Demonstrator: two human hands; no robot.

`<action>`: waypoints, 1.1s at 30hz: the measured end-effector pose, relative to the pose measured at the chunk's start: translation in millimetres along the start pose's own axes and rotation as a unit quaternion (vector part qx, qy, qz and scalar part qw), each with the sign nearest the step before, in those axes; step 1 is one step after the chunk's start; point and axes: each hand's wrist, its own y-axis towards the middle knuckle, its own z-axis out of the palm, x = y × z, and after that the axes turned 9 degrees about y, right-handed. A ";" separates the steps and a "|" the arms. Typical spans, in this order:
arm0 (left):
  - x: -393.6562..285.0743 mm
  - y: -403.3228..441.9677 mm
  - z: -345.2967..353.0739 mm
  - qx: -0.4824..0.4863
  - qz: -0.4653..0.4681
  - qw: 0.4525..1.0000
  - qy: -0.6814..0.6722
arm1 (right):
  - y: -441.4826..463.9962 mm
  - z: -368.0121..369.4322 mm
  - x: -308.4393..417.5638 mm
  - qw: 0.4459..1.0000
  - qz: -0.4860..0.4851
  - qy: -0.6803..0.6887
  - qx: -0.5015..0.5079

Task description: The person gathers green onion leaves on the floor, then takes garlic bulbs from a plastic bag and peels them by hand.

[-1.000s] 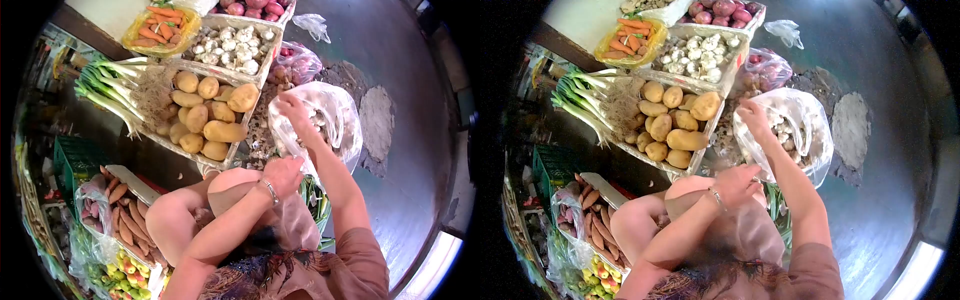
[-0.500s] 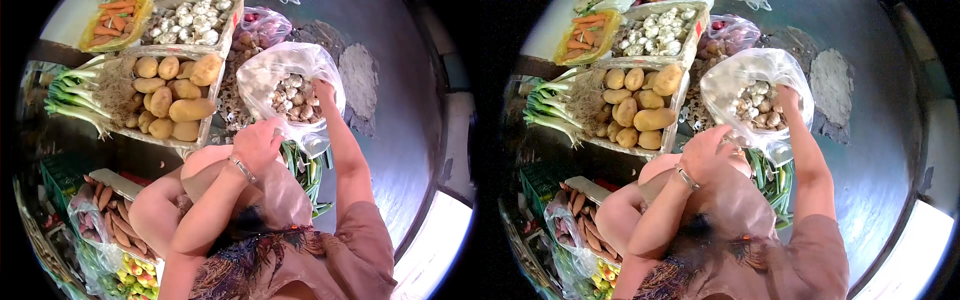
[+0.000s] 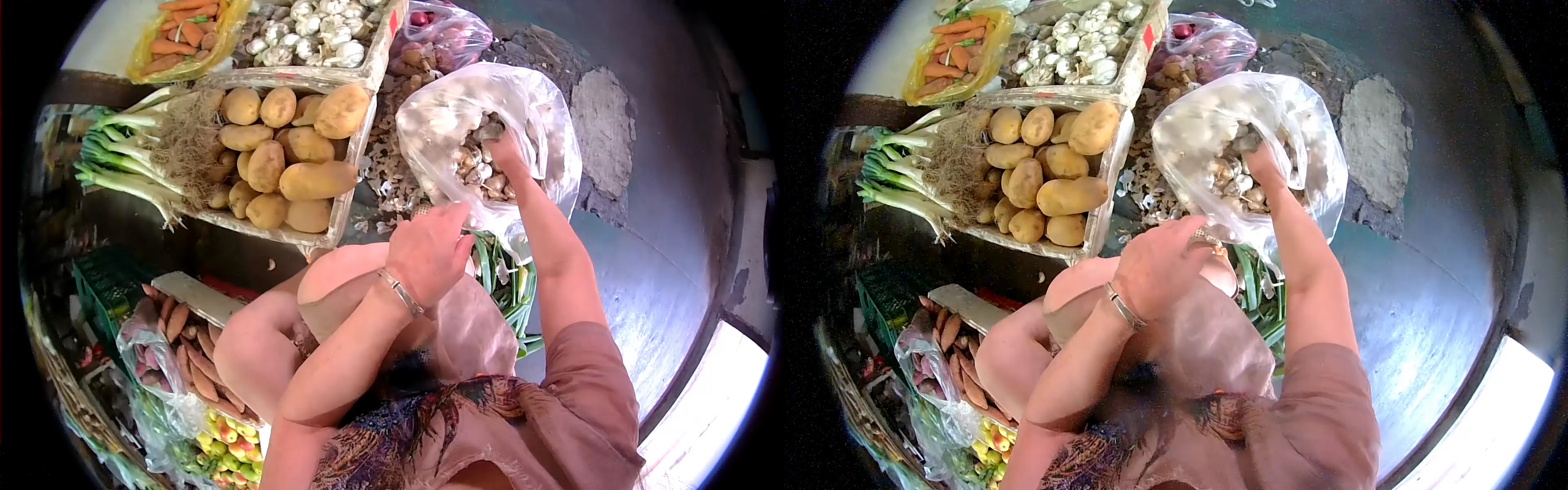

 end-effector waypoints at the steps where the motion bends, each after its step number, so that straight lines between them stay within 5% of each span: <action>1: -2.1 1.2 -3.4 0.025 -0.018 1.000 -0.006 | -7.1 -5.2 11.1 1.000 -0.001 0.001 0.002; 8: -2.6 2.8 -8.3 0.042 -0.040 0.997 -0.049 | -32.3 -11.2 36.4 0.997 -0.017 0.065 0.034; 10: 0.7 1.5 -5.3 0.008 -0.040 0.998 -0.050 | -60.1 -16.7 50.1 0.961 -0.013 0.273 0.039; 11: 2.3 1.1 -2.7 -0.024 -0.038 0.998 -0.052 | -74.7 -22.4 57.7 0.961 -0.012 0.272 0.041; 13: 6.1 -0.3 -1.3 -0.054 -0.033 0.995 -0.079 | -108.4 -44.4 87.0 0.823 0.104 0.546 0.119; 15: 9.8 -0.5 -1.9 -0.085 -0.024 0.991 -0.105 | -133.5 -62.6 106.5 0.688 0.110 0.694 0.181; 17: 13.4 0.3 -2.0 -0.106 -0.020 0.986 -0.126 | -155.8 -80.9 125.8 0.643 0.098 0.726 0.223; 24: 4.7 -3.4 -11.3 -0.093 -0.024 0.966 -0.241 | -202.3 -103.1 192.8 0.668 0.105 0.717 0.169; 29: 5.5 -9.2 -13.9 -0.098 0.010 0.960 -0.261 | -199.1 -114.3 194.5 0.838 -0.028 0.528 0.136; 31: 1.0 -10.4 -15.5 -0.084 0.019 0.944 -0.317 | -202.2 -119.8 197.1 0.841 0.019 0.521 0.146; 33: -0.1 -12.3 -17.2 -0.057 0.024 0.902 -0.427 | -206.3 -123.7 200.3 0.783 0.096 0.593 0.161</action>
